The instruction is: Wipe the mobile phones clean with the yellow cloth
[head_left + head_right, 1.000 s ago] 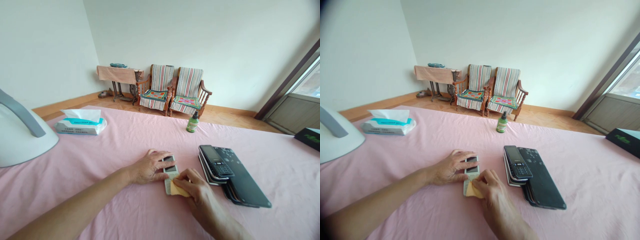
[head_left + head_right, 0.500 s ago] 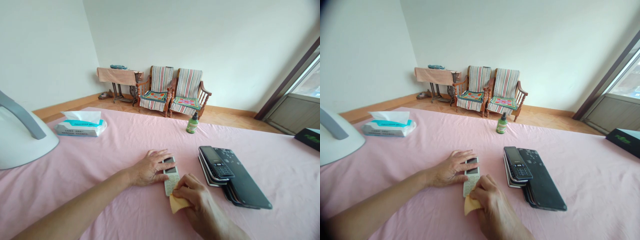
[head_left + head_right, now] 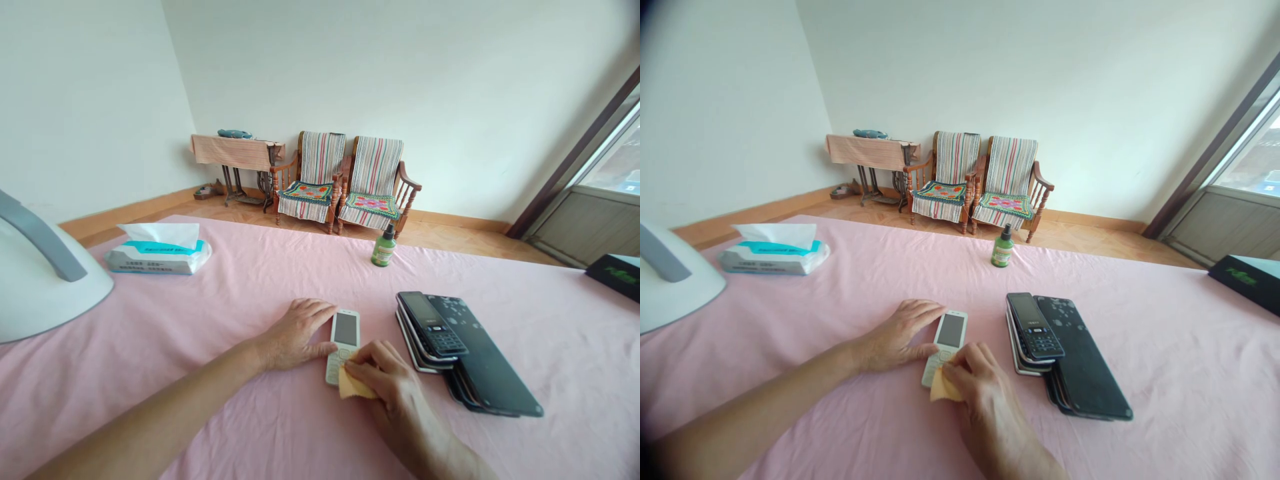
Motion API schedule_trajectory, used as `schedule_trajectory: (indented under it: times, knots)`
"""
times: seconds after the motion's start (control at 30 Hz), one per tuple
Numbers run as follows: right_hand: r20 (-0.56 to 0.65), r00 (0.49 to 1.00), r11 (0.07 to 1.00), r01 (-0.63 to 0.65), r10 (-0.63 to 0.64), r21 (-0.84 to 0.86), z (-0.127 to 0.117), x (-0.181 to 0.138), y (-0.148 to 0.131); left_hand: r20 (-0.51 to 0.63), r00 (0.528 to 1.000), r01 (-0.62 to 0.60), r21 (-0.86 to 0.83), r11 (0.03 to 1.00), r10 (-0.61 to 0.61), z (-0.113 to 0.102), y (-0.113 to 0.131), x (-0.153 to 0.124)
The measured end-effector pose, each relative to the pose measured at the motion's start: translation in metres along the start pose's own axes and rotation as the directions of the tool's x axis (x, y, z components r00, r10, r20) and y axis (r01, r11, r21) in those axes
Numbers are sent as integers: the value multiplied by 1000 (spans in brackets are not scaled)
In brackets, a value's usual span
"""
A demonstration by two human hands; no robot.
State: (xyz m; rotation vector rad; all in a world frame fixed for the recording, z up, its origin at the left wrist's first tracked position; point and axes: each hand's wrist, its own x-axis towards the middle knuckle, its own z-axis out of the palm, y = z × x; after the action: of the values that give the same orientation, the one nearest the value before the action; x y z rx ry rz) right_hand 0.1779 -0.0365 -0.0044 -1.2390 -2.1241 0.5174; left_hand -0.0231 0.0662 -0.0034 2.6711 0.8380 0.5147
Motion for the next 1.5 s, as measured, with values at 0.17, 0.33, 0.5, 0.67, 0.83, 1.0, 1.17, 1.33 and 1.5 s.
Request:
schedule_trajectory:
  times: [0.17,0.33,0.5,0.67,0.83,1.0,1.17,1.33,1.5]
  knots:
    - [-4,1000,1000,15,-15,21,1,2,-2,7,1000,-7,2,1000,7,1,0,0]
    - [-19,1000,1000,-8,7,-28,2,4,6,17,1000,-17,-20,1000,17,1,-2,-2]
    - [-15,1000,1000,2,-2,-16,1,3,6,81,996,-40,-20,999,42,0,-3,-4]
    - [-4,1000,1000,17,-17,-20,-2,4,6,81,995,-54,-12,998,55,0,2,-4]
    - [41,999,1000,11,-11,-11,-4,4,-1,58,998,-37,-10,999,38,-3,7,-3]
    - [20,1000,1000,6,-6,-18,-1,6,-4,59,998,-28,-2,1000,28,-2,6,-2]
    - [10,1000,998,-3,4,-55,0,6,-4,41,999,-27,-20,999,28,0,4,-3]
    - [21,1000,1000,-6,6,-21,2,6,-5,29,999,-44,-37,998,45,1,3,-2]
    - [25,1000,1000,-1,1,-28,0,7,-4,33,999,-39,-38,999,40,1,3,-2]
